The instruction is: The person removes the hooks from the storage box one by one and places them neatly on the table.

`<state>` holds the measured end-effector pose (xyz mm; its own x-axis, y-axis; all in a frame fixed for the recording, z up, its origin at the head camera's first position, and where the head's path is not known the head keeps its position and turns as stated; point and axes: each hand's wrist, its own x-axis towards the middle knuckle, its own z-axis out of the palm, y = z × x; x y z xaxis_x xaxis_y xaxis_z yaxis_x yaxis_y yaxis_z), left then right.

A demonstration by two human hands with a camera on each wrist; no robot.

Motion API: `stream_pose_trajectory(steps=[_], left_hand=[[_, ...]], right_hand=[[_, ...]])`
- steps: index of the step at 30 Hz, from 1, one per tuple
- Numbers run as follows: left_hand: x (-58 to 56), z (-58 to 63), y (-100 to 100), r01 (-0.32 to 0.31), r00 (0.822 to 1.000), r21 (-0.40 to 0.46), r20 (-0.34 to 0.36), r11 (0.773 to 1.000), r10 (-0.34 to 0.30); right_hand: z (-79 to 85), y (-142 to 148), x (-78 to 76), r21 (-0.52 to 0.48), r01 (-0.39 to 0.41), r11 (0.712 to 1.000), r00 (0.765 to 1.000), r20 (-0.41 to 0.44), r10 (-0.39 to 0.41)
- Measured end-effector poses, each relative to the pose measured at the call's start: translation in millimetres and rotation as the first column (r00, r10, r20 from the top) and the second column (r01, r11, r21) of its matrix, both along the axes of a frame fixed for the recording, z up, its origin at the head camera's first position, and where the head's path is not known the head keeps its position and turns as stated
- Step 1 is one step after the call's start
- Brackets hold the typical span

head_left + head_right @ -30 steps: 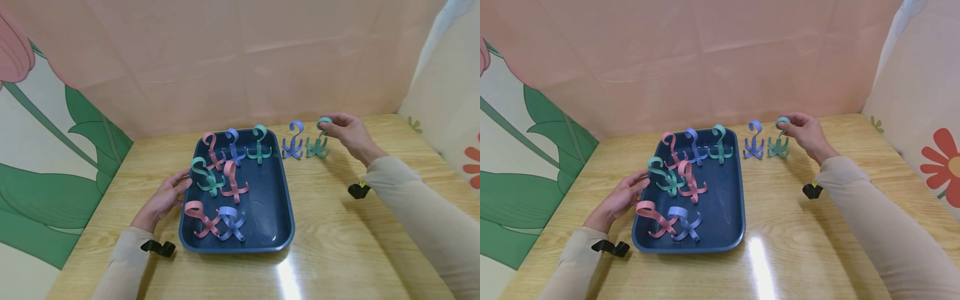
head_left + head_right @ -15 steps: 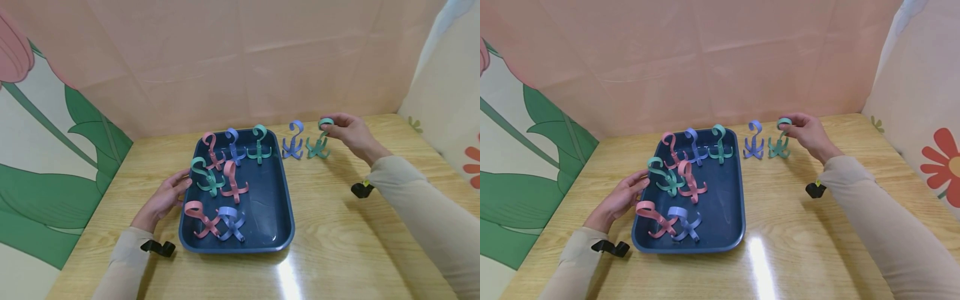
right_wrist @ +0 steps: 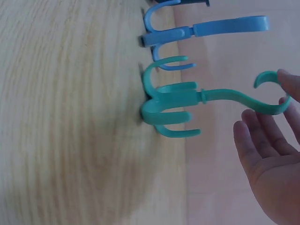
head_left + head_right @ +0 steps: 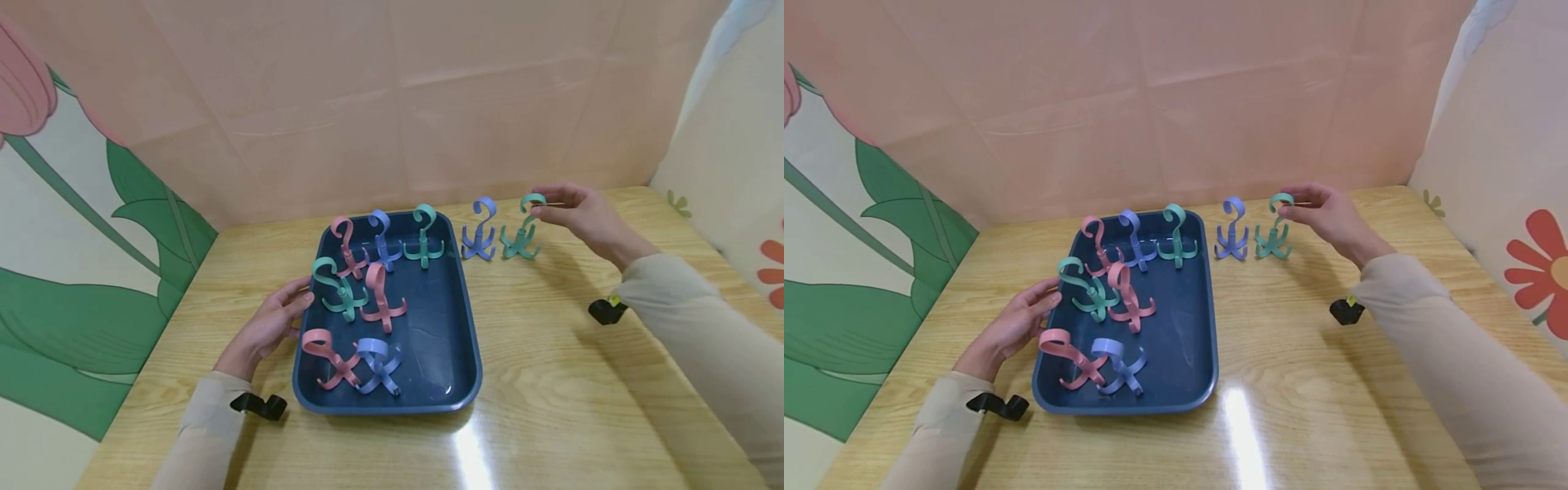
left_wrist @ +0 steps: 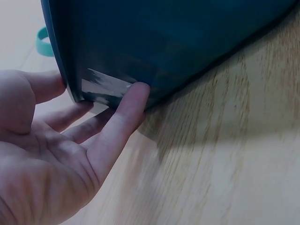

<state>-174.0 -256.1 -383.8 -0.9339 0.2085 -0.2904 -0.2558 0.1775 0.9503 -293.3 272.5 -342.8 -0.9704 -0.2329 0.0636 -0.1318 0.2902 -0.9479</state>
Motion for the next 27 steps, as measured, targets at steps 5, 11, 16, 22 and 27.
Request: stream_pose_trajectory(steps=[5,11,16,22,27], left_hand=[[1.0,1.7,1.1,-0.004,1.000,-0.004,0.001,1.000,0.004],[1.2,1.3,-0.6,-0.004,1.000,-0.002,-0.002,1.000,0.004],[0.7,0.1,-1.4,0.000,1.000,-0.003,-0.003,1.000,0.000],[-0.2,-1.4,-1.5,0.002,1.000,-0.002,-0.005,1.000,-0.002],[-0.5,-1.7,-1.6,0.001,1.000,-0.003,-0.004,1.000,-0.001]], right_hand=[[15.4,-0.7,4.4,0.124,0.029,0.992,0.999,0.010,-0.030],[32.4,-12.8,10.3,0.171,0.044,0.984,0.999,-0.014,-0.042],[43.2,-29.5,18.5,0.202,0.066,0.977,0.996,-0.075,-0.052],[49.1,-48.4,25.2,0.213,0.108,0.971,0.981,-0.180,-0.069],[52.3,-61.9,30.0,0.190,0.135,0.973,0.965,-0.246,-0.086]])
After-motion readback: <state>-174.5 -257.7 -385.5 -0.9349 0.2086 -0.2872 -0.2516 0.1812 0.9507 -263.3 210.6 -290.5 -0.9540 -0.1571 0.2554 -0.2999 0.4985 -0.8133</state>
